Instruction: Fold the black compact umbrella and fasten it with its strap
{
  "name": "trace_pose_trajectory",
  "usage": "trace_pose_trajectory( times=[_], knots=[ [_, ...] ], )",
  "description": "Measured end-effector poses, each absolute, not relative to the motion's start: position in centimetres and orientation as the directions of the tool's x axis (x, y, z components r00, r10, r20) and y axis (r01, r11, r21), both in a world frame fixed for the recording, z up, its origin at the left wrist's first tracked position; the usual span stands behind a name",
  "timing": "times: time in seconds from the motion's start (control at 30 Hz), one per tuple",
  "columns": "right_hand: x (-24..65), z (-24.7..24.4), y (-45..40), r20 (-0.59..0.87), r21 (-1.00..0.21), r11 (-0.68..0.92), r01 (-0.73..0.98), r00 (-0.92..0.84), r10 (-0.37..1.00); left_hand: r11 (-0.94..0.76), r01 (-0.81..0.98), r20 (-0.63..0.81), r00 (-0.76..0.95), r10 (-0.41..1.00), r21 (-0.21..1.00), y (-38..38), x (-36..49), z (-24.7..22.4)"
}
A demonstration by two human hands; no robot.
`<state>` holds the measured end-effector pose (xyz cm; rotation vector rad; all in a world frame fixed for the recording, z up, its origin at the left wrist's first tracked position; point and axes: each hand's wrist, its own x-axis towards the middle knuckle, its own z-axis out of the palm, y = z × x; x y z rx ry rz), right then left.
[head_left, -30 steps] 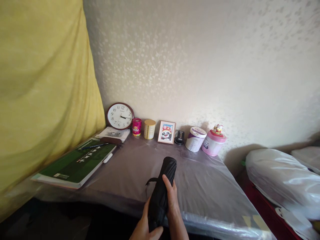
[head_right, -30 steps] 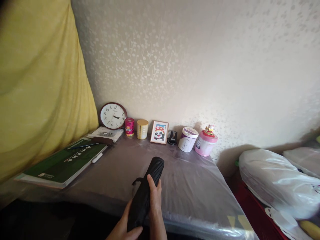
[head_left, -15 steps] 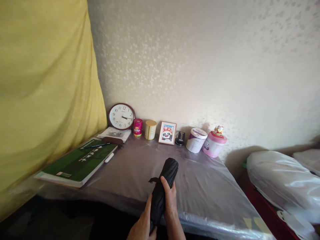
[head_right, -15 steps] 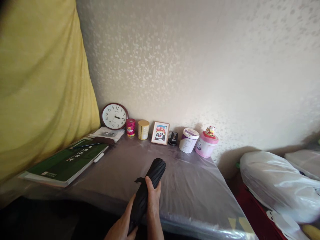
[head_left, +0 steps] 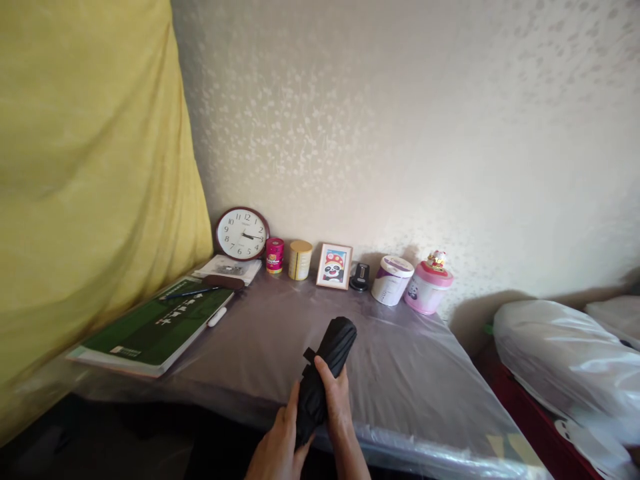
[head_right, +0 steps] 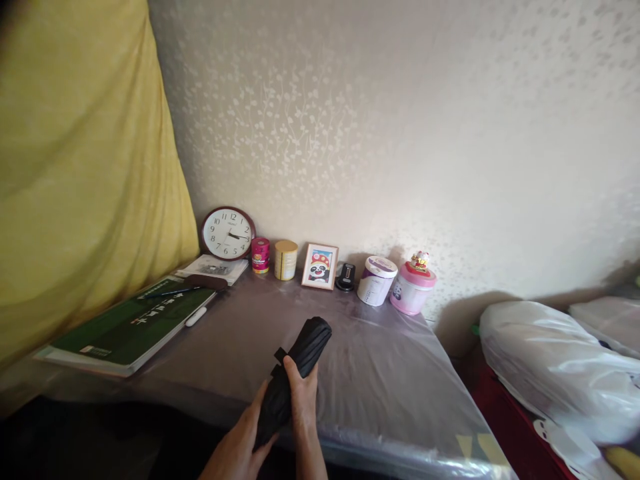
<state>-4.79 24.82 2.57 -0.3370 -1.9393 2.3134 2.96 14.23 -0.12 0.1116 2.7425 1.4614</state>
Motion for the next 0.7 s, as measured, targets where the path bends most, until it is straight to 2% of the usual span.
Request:
trace_pose_trajectory(
  times=[0.07,0.13,0.23,0.27,0.33,0.37,0.43,0.53,0.6,0.7],
  knots=[
    [-4.8,2.4,24.7,-0.113,-0.976,-0.205,0.07,-0.972,0.207,0.554,0.077,0.029,-0.995,0.096,0.829,13.9,2.8,0.4],
    [-4.6,2.5,24.6,-0.123,-0.971,-0.227,0.078,-0.973,0.194,0.468,0.066,0.023,-0.995,0.097,0.881,13.7,2.6,1.3],
    [-4.5,3.0,24.7,-0.097,-0.979,-0.193,0.061,-0.978,0.186,0.327,-0.153,-0.205,-0.97,0.128,0.932,13.6,2.2,2.5],
    [-4.6,3.1,24.8,-0.068,-0.987,-0.153,0.039,-0.98,0.186,0.325,-0.15,-0.198,-0.973,0.12,0.934,13.6,2.0,2.7],
    [-5.0,3.2,25.2,0.017,-1.0,-0.018,-0.021,-0.982,0.19,0.39,-0.01,-0.044,-0.996,0.076,0.921,13.3,1.6,2.6],
    [-5.3,3.1,25.4,0.069,-0.996,0.068,-0.056,-0.977,0.203,0.448,0.088,0.069,-0.996,0.058,0.89,13.1,1.3,2.4],
    [-5.9,2.6,25.8,0.182,-0.963,0.239,-0.123,-0.953,0.242,0.556,0.17,0.16,-0.985,0.066,0.814,12.7,0.8,2.1],
    [-6.6,1.5,26.0,0.318,-0.884,0.428,-0.187,-0.912,0.258,0.684,0.119,0.085,-0.993,0.084,0.72,12.1,0.3,2.2],
    [-6.9,1.0,26.0,0.375,-0.833,0.498,-0.241,-0.908,0.186,0.767,0.081,0.032,-0.996,0.078,0.636,11.9,0.1,2.5],
    [-7.0,1.0,25.9,0.42,-0.79,0.509,-0.341,-0.906,0.045,0.862,0.051,-0.02,-0.997,0.071,0.504,12.0,0.1,2.8]
  ],
)
